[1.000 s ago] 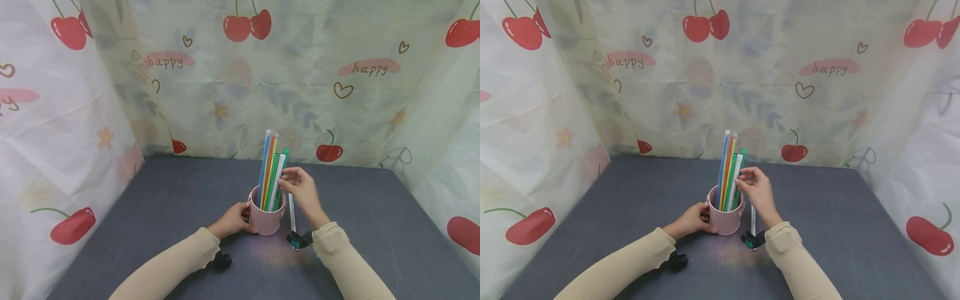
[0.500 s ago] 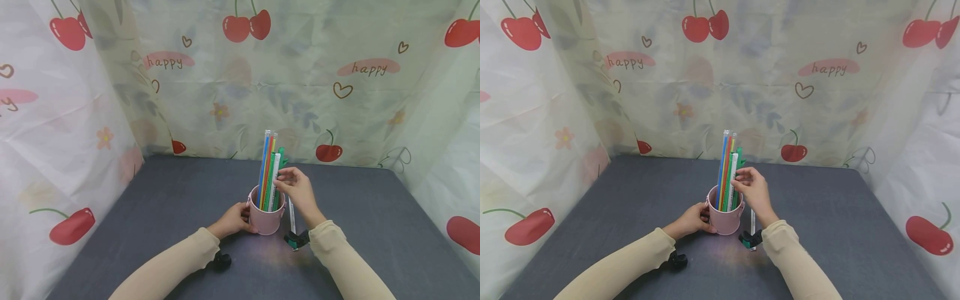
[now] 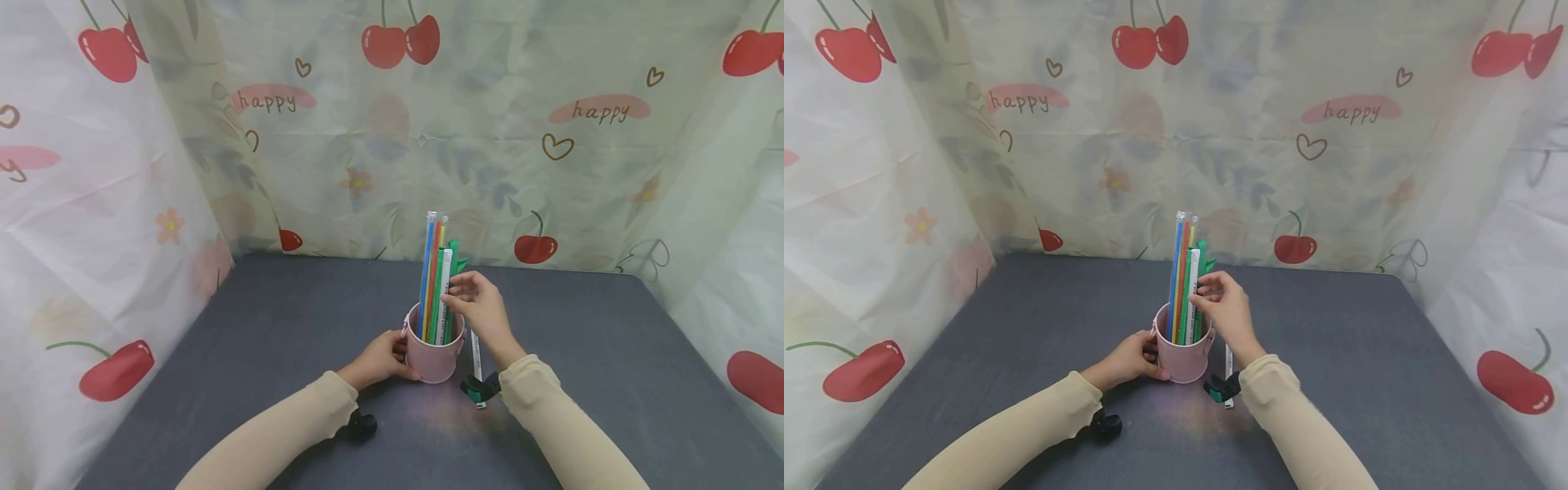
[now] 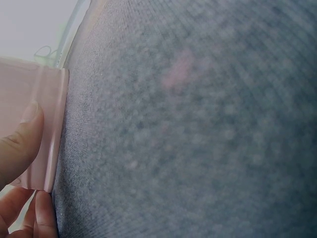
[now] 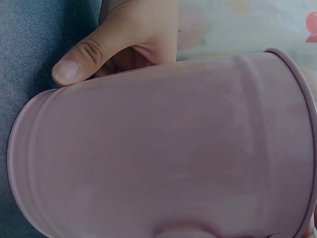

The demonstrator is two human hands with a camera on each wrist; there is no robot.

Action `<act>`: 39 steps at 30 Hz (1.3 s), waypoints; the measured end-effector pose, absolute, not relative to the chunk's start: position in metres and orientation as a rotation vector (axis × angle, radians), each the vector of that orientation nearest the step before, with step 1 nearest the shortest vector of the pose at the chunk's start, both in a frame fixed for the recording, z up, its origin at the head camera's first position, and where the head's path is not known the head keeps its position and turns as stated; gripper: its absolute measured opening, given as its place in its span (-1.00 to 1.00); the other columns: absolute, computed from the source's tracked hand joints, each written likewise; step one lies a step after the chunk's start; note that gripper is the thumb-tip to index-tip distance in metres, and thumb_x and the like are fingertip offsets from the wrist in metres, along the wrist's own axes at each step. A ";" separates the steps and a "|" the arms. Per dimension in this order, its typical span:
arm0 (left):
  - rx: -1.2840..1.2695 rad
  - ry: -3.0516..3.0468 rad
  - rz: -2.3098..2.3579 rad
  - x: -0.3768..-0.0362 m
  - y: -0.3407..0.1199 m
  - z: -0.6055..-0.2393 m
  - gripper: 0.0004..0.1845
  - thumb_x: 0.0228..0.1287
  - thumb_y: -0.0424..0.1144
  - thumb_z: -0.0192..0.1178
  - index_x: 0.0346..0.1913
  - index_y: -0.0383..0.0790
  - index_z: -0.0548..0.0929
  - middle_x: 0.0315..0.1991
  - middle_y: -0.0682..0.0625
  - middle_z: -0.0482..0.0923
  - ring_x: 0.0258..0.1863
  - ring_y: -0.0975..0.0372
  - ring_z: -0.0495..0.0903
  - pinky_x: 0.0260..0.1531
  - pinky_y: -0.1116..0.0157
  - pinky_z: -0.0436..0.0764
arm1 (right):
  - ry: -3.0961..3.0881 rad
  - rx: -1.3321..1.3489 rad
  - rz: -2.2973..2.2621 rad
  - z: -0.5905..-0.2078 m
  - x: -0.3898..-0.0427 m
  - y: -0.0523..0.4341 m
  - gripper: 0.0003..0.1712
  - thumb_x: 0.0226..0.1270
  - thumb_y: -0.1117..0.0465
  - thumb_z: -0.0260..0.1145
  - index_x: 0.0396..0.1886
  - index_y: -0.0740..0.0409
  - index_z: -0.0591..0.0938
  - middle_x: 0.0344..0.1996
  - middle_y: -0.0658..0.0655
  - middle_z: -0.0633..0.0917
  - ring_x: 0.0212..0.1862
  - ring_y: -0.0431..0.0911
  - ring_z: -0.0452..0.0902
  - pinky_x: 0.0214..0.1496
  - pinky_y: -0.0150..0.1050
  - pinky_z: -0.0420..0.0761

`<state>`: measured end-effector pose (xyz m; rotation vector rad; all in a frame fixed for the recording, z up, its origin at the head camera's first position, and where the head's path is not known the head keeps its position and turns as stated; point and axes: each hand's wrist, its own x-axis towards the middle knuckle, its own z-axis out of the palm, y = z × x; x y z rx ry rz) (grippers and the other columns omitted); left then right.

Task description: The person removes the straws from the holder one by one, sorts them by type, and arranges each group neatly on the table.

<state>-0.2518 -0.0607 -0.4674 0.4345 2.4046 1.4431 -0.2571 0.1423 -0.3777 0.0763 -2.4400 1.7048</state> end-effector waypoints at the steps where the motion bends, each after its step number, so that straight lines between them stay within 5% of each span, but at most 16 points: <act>1: 0.436 2.403 1.443 -0.252 -0.061 -0.467 -0.27 -0.10 -0.34 0.54 0.21 -0.29 0.48 0.05 -0.15 0.55 0.04 0.05 0.55 0.11 0.06 0.56 | -2.446 0.074 1.700 -0.378 -0.257 0.142 -0.60 0.19 0.28 0.43 0.01 0.22 0.54 -0.17 0.23 0.62 -0.23 -0.09 0.64 -0.20 -0.24 0.70; 39: 0.421 2.401 1.452 -0.254 -0.060 -0.471 -0.26 -0.13 -0.33 0.56 0.20 -0.26 0.49 0.04 -0.13 0.50 0.01 0.07 0.56 0.08 0.08 0.58 | -2.423 0.097 1.654 -0.379 -0.255 0.142 -0.64 0.20 0.32 0.41 -0.02 0.20 0.54 -0.14 0.24 0.65 -0.18 0.01 0.63 -0.22 -0.27 0.66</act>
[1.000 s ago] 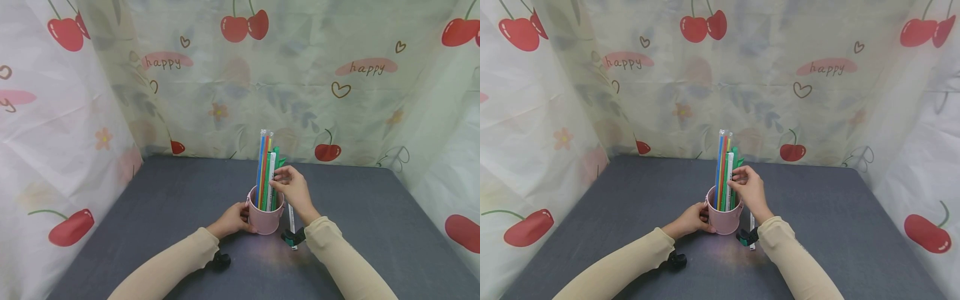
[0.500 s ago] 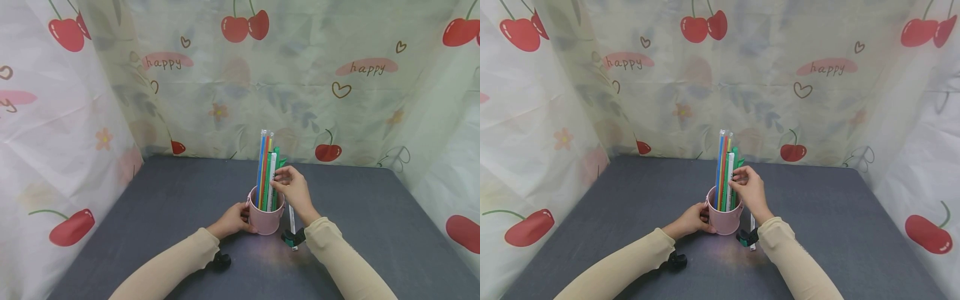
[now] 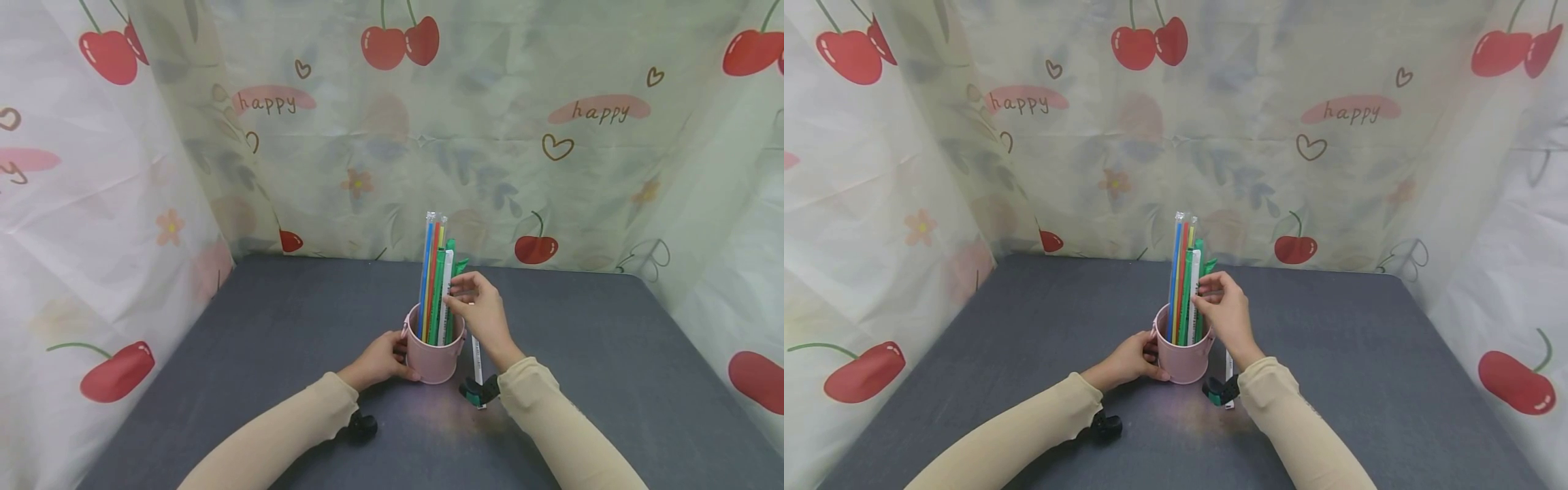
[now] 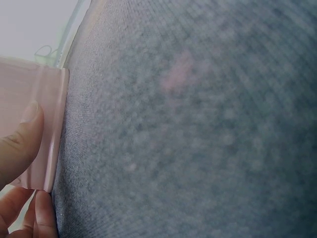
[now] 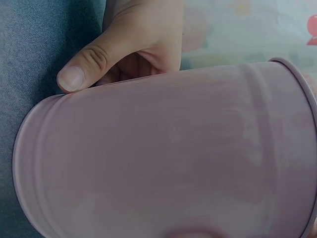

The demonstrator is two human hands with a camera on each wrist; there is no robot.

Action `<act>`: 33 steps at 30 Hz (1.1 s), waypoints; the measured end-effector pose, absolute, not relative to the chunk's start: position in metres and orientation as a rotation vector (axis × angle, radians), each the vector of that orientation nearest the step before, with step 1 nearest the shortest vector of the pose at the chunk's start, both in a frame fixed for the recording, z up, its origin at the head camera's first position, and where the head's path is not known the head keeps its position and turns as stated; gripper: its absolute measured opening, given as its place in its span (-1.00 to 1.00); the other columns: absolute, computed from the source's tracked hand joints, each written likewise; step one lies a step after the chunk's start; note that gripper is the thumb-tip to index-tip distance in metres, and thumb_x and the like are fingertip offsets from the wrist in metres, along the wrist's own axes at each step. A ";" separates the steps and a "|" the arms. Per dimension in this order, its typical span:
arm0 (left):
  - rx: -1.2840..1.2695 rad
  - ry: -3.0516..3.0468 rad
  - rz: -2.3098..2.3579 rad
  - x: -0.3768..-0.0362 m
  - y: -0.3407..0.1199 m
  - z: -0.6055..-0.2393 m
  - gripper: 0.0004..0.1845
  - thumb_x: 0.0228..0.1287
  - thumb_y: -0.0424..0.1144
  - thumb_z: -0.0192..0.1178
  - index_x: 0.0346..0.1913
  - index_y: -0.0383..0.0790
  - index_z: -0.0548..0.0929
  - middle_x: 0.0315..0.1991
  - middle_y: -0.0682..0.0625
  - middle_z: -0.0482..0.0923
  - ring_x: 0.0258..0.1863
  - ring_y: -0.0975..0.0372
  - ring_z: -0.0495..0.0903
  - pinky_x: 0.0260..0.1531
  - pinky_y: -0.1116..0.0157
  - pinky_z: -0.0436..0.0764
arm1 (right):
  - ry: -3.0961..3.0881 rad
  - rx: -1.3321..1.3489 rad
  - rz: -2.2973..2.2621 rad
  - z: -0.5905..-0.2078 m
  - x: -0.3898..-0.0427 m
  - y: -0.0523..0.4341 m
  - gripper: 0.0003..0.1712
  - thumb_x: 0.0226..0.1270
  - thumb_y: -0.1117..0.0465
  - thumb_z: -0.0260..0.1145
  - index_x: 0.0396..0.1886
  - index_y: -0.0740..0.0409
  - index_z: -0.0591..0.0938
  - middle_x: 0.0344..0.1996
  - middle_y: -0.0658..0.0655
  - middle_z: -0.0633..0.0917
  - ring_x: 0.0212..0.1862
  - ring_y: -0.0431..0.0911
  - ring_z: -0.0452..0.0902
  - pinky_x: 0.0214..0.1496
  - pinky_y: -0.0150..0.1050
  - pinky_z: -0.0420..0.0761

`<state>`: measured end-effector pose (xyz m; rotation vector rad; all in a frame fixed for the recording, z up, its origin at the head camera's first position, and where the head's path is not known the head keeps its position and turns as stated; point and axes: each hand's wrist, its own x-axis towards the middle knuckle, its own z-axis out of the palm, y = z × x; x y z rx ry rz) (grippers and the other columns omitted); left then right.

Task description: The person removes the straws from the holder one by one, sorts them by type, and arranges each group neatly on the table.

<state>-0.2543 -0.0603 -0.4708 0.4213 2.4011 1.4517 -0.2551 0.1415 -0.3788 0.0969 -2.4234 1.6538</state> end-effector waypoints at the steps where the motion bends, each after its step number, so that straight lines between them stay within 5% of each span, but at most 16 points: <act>1: 0.424 2.402 1.452 -0.254 -0.060 -0.471 -0.26 -0.14 -0.34 0.56 0.20 -0.26 0.49 0.04 -0.13 0.50 0.01 0.07 0.56 0.08 0.08 0.58 | -2.424 0.092 1.656 -0.379 -0.255 0.141 -0.64 0.20 0.32 0.41 -0.02 0.20 0.54 -0.14 0.24 0.65 -0.17 0.01 0.63 -0.22 -0.27 0.66; 33: 0.424 2.408 1.446 -0.254 -0.061 -0.470 -0.25 -0.14 -0.34 0.56 0.21 -0.27 0.49 0.05 -0.13 0.49 0.04 0.06 0.55 0.10 0.07 0.57 | -2.376 0.118 1.699 -0.379 -0.248 0.143 -0.64 0.21 0.29 0.41 -0.02 0.21 0.53 -0.06 0.25 0.65 -0.11 0.04 0.63 -0.14 -0.30 0.63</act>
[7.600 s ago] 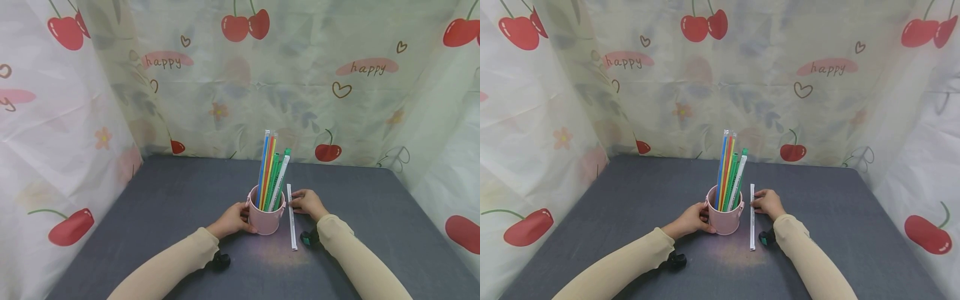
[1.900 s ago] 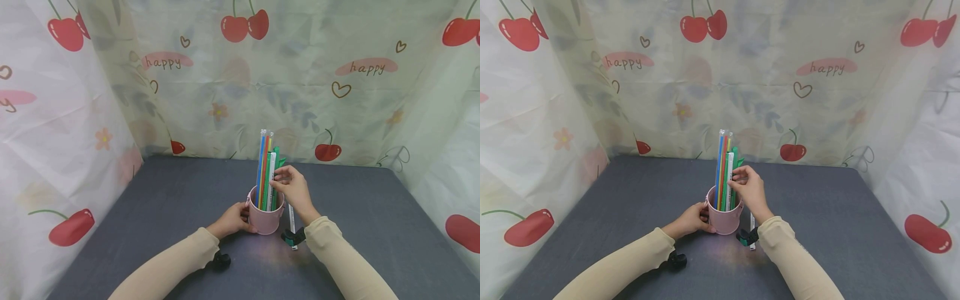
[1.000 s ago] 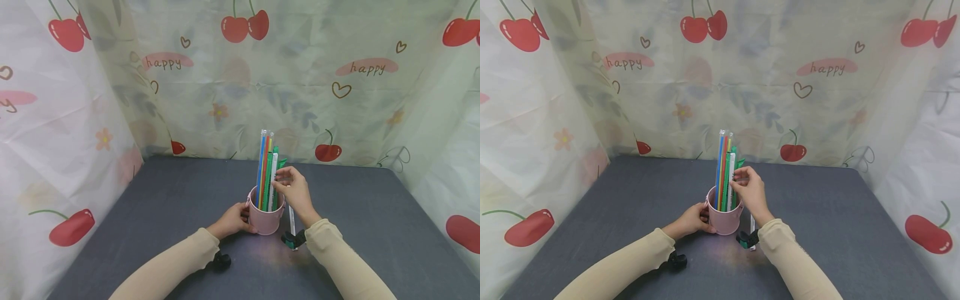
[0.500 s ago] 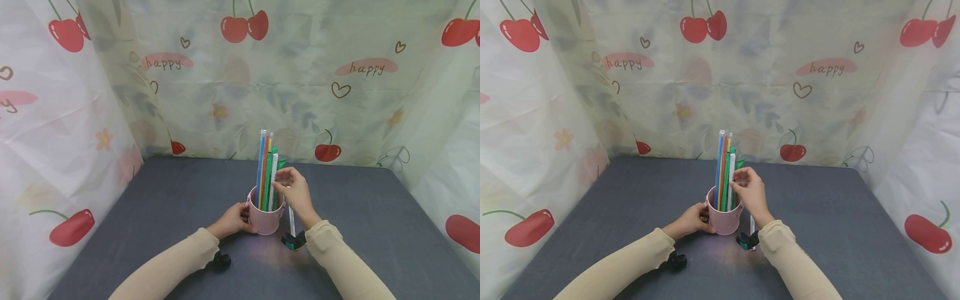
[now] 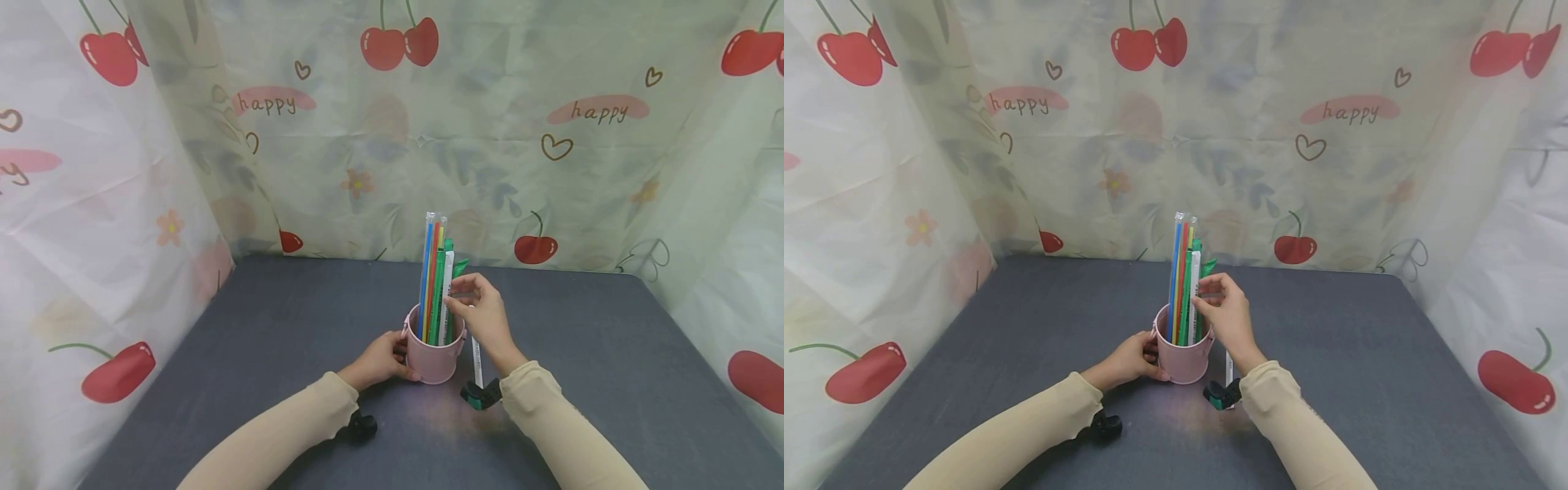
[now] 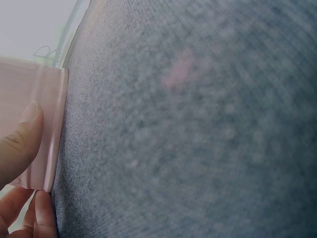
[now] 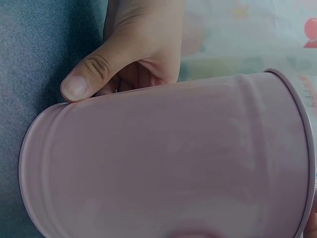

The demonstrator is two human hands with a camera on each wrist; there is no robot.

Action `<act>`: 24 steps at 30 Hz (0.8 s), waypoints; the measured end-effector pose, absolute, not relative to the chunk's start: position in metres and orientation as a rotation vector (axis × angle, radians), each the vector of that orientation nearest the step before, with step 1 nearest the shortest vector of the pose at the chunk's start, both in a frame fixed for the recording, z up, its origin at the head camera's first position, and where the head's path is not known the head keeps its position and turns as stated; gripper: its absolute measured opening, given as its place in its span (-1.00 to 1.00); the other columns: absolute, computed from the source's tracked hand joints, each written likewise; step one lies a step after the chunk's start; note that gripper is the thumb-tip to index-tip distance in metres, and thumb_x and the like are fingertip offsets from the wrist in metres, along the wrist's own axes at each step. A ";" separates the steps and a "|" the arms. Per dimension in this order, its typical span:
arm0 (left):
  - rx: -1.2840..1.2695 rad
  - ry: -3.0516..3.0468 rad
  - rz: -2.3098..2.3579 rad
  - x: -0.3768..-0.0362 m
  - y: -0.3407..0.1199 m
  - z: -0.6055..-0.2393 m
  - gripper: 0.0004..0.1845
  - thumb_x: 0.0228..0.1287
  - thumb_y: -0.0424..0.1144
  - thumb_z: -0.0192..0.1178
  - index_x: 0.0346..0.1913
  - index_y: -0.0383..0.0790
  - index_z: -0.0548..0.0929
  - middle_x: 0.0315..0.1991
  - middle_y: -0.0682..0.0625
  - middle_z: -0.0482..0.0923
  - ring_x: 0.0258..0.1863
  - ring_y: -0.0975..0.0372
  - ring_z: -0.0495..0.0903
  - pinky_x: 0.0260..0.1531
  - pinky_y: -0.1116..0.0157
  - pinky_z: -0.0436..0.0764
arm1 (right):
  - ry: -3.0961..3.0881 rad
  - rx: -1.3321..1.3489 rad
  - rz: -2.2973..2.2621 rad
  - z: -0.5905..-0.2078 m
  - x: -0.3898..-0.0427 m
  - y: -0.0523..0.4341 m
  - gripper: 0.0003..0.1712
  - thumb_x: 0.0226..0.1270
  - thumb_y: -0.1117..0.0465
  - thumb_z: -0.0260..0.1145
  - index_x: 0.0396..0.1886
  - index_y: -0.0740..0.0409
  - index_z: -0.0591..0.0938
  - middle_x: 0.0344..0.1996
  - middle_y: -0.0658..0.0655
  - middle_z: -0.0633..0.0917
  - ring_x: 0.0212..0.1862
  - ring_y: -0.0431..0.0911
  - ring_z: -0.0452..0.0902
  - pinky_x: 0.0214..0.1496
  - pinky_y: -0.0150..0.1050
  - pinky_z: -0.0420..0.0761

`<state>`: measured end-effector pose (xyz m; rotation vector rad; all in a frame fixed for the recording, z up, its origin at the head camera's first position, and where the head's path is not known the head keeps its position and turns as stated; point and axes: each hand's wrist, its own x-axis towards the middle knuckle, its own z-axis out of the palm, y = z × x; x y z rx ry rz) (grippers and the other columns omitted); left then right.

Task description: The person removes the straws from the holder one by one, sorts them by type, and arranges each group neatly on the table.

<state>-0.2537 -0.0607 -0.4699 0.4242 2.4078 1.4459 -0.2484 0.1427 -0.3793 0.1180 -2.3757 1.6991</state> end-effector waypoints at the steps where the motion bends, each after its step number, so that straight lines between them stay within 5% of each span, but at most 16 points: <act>1: 0.424 2.410 1.445 -0.254 -0.061 -0.470 -0.25 -0.14 -0.34 0.56 0.21 -0.27 0.49 0.05 -0.13 0.49 0.04 0.06 0.55 0.10 0.07 0.57 | -2.377 0.116 1.697 -0.379 -0.248 0.143 -0.64 0.21 0.29 0.41 -0.02 0.20 0.53 -0.06 0.24 0.65 -0.11 0.03 0.63 -0.14 -0.30 0.62; 24: 0.408 2.402 1.445 -0.254 -0.061 -0.471 -0.23 -0.14 -0.32 0.56 0.23 -0.23 0.48 0.05 -0.10 0.49 0.05 0.06 0.54 0.13 0.06 0.55 | -2.301 0.115 1.774 -0.376 -0.247 0.147 -0.65 0.23 0.32 0.39 -0.01 0.19 0.52 -0.08 0.21 0.63 -0.17 -0.07 0.62 -0.20 -0.36 0.67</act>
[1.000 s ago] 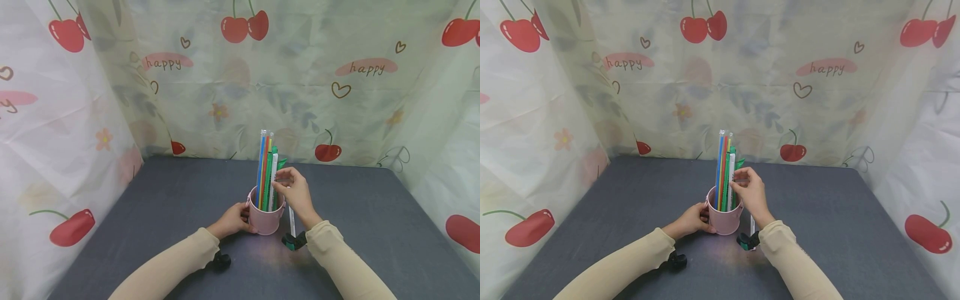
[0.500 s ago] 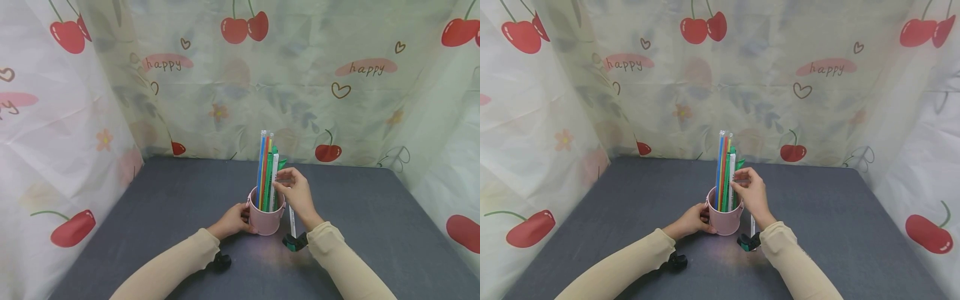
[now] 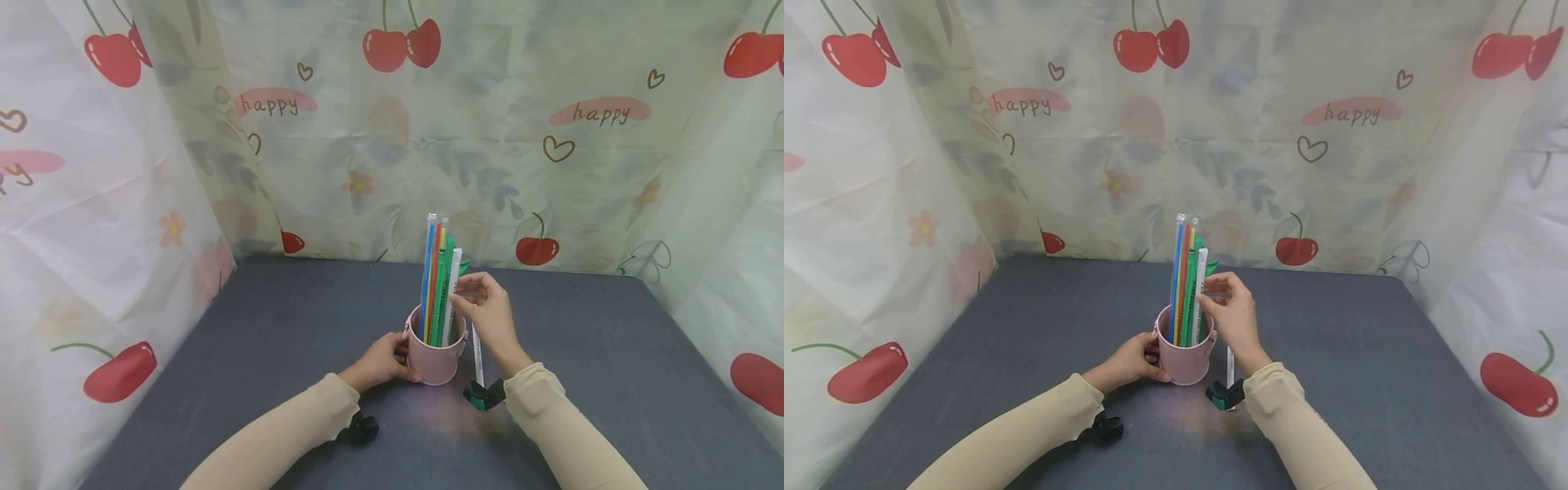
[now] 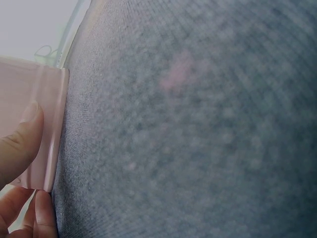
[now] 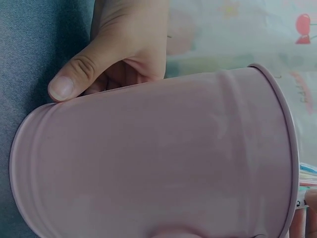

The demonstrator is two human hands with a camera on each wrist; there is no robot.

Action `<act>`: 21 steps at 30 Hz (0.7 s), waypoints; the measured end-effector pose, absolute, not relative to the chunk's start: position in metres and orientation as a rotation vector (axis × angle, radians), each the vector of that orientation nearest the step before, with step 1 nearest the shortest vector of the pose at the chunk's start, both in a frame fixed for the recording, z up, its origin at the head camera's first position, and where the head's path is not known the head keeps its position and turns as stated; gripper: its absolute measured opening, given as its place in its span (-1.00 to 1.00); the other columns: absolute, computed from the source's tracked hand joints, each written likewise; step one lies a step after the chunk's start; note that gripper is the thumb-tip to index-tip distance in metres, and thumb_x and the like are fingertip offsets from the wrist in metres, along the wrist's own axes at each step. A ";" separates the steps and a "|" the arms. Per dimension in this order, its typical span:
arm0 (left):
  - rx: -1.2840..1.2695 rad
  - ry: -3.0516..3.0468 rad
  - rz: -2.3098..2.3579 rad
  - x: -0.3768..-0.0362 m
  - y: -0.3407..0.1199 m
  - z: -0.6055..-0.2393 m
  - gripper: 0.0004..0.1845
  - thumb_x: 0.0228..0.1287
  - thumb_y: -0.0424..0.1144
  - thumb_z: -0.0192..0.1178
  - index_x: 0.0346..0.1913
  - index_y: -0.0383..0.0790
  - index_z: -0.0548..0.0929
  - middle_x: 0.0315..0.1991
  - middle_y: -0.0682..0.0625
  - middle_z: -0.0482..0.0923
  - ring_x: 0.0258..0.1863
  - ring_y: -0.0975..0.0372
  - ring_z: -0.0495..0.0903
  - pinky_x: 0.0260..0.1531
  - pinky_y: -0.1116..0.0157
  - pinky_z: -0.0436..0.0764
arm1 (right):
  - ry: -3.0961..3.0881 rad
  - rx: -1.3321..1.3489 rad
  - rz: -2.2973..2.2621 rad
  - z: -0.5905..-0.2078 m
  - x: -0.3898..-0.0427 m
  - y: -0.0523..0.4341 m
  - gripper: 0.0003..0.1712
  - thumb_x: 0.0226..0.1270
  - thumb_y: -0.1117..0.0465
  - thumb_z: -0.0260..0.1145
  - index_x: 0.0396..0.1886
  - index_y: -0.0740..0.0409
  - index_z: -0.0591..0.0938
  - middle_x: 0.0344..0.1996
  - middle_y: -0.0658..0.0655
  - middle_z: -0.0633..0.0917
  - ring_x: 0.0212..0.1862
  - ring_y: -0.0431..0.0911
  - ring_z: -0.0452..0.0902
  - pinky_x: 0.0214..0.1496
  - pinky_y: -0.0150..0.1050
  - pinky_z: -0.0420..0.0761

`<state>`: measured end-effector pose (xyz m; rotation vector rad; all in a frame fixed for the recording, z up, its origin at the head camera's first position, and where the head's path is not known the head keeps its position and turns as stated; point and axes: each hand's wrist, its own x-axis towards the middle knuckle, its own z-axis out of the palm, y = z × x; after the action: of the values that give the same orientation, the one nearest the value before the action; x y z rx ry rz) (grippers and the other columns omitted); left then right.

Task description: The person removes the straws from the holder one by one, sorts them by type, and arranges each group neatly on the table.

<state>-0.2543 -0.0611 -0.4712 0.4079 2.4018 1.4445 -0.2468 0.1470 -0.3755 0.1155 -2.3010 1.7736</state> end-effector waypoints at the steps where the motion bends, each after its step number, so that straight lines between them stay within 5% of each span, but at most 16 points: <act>1: 0.409 2.402 1.445 -0.254 -0.061 -0.471 -0.23 -0.14 -0.32 0.56 0.23 -0.24 0.48 0.06 -0.10 0.49 0.05 0.06 0.54 0.13 0.05 0.55 | -2.295 0.114 1.782 -0.375 -0.247 0.147 -0.65 0.23 0.32 0.39 -0.01 0.19 0.52 -0.08 0.21 0.63 -0.18 -0.08 0.62 -0.20 -0.36 0.67; 21: 0.432 2.385 1.470 -0.254 -0.062 -0.470 -0.23 -0.14 -0.36 0.56 0.22 -0.29 0.47 0.04 -0.12 0.48 0.03 0.06 0.55 0.10 0.07 0.57 | -2.219 0.086 1.833 -0.369 -0.247 0.151 -0.64 0.23 0.38 0.37 0.01 0.25 0.50 -0.10 0.25 0.62 -0.26 -0.23 0.65 -0.14 -0.23 0.70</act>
<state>-0.2540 -0.0618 -0.4703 0.4322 2.3854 1.4699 -0.2467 0.1513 -0.3687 0.0862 -2.2186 1.8331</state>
